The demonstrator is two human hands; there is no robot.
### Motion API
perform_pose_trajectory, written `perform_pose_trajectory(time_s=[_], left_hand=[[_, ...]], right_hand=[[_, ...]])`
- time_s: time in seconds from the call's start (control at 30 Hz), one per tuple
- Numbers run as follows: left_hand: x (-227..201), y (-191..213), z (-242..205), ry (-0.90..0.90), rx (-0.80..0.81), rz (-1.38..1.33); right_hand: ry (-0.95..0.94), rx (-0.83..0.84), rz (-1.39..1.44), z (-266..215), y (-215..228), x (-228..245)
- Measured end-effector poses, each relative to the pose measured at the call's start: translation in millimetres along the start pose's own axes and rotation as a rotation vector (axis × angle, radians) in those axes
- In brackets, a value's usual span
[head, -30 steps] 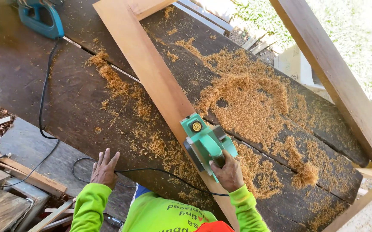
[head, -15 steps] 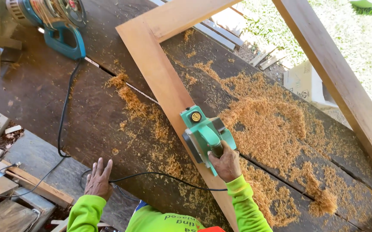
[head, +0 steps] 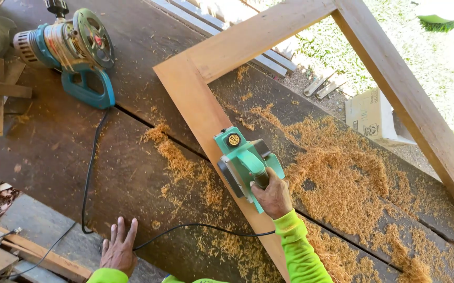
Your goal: Planing the surfaces and edges of a wooden frame using an electric hand planer.
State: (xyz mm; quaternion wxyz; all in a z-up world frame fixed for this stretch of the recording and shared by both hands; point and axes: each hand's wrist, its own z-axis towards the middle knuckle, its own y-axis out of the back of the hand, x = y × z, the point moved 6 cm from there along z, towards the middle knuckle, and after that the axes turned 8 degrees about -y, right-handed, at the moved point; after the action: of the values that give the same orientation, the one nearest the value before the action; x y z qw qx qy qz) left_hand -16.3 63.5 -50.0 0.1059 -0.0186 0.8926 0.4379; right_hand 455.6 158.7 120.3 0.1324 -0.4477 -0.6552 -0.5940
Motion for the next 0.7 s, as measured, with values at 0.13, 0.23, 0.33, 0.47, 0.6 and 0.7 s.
perform_pose_trajectory(time_s=[0.13,0.23,0.33,0.47,0.6,0.7], left_hand=[[15,-10,17,-0.007,0.160,0.001],[20,-17,21,0.000,0.327,-0.026],[16,-18,22,0.002,0.392,0.002],[27,-48,32,-0.011,0.299,0.147],[42,-103,53,-0.233,-0.523,0.298],[57,-156,73,-0.465,-0.726,0.385]], right_hand=[[-0.012,0.012,0.039,25,-13,19],[-0.032,0.017,-0.008,41,-23,33],[-0.027,0.022,-0.045,58,-33,50],[-0.015,0.020,-0.009,81,-47,73],[0.059,-0.004,0.029,107,-63,95],[0.022,0.012,0.047,127,-76,111]])
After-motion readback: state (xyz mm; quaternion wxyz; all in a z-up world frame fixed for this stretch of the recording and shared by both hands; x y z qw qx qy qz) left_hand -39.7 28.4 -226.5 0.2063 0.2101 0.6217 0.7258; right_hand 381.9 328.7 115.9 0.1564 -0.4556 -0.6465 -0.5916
